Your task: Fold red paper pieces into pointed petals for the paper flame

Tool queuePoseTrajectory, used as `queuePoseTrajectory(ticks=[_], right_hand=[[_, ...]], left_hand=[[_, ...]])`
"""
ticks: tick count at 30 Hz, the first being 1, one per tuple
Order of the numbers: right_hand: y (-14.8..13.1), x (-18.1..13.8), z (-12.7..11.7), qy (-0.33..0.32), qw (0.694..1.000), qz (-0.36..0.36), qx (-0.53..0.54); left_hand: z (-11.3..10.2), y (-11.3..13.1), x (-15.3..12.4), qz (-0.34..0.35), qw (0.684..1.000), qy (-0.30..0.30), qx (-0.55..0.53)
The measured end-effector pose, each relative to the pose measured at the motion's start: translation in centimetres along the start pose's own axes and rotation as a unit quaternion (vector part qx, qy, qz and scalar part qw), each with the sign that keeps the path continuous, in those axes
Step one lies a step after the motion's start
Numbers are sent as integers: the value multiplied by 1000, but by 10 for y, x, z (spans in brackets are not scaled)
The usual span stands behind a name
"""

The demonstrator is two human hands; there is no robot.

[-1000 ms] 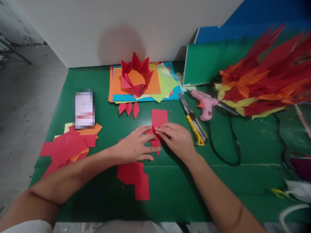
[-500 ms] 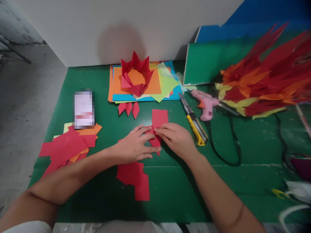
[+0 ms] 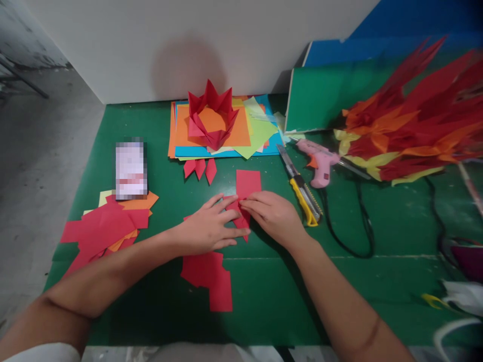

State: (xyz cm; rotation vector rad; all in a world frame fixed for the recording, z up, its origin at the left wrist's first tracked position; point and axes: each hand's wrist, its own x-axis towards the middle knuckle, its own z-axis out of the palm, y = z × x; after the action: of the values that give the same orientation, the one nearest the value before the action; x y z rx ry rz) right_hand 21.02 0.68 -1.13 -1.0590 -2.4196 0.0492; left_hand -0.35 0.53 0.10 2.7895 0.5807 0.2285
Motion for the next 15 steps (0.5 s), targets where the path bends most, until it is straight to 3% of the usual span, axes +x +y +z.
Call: queuePoseTrajectory(ticks=[15], right_hand=[[3,0,1,-6,1000,-16,25]], left_hand=[[-7,-5,4,28,999,-15,-16]])
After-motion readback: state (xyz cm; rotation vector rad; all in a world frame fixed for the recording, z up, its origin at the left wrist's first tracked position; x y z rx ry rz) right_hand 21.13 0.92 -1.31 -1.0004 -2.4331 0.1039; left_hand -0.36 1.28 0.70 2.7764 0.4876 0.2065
